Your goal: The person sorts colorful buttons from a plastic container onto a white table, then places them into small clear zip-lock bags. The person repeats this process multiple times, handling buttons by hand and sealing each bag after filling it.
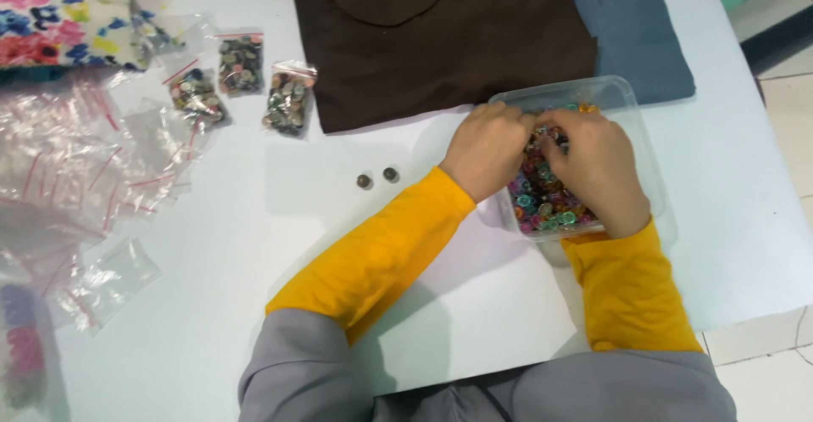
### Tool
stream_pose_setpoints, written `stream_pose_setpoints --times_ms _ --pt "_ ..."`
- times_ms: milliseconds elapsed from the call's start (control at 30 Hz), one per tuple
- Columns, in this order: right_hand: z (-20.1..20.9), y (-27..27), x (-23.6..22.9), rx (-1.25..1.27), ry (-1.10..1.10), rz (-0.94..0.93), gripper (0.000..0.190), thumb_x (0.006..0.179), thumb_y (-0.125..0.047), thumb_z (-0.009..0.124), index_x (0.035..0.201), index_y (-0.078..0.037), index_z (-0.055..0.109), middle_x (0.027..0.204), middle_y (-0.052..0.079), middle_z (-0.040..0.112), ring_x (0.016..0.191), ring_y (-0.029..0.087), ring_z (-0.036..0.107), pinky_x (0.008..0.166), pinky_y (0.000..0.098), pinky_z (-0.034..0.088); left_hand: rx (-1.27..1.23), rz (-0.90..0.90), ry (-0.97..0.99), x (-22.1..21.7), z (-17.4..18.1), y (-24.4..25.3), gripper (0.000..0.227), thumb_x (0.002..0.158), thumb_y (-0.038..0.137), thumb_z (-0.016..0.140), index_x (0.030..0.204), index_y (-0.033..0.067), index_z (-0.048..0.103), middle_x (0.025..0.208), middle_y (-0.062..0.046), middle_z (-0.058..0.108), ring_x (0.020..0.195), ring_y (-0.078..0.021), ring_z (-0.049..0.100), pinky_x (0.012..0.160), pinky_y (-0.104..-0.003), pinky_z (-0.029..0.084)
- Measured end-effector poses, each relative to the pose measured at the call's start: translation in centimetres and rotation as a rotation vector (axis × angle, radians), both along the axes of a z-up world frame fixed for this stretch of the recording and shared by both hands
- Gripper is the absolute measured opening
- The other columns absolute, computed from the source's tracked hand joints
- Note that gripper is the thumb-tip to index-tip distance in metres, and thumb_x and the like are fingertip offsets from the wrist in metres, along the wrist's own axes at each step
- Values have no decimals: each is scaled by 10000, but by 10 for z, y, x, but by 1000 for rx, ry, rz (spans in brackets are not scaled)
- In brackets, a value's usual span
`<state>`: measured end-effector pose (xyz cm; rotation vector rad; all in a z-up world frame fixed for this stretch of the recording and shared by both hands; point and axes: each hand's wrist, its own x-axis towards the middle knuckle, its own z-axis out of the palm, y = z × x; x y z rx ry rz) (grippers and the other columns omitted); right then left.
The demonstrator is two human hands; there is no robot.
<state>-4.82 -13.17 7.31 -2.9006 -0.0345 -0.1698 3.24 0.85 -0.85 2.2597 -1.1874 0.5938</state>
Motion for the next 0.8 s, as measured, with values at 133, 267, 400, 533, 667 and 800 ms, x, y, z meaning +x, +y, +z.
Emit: stream_pose_setpoints --times_ms 133,267,400,533,667,800 --pt "-10 0 7 67 21 -24 300 869 -30 738 1166 -60 759 984 163 759 969 381 720 814 522 561 120 88 -17 5 -8 -21 160 622 91 800 757 140 732 678 -32 674 730 -251 660 755 -399 468" --pt "-19 -3 11 18 17 15 211 858 12 709 1055 -37 763 879 157 740 871 359 713 789 455 564 342 147 24 4 5 -27 48 704 112 816 732 135 785 675 -69 727 753 -254 669 782 -401 431" --pt "-25 -6 10 9 5 25 154 865 26 697 996 -30 756 836 159 719 857 361 708 782 451 559 392 137 57 5 8 -25 26 757 130 801 732 130 796 669 -70 740 748 -248 676 784 -404 400" --pt "-17 -3 9 27 -1 8 173 883 21 699 1026 -54 763 857 131 717 873 336 707 790 432 548 351 118 26 9 8 -20 63 715 91 820 680 117 776 615 -77 712 717 -247 659 792 -385 388" --pt "-11 -9 9 276 -32 -32 123 982 -4 655 1079 -11 730 890 178 742 856 331 733 730 404 583 300 38 90 13 12 -16 101 693 61 821 781 88 779 658 -91 706 728 -272 658 765 -396 394" --pt "4 -7 3 644 29 -68 186 1003 30 592 1172 26 670 919 242 742 834 308 738 730 399 591 156 -100 214 24 14 -5 100 725 60 785 791 100 722 652 -86 703 679 -323 687 737 -413 461"
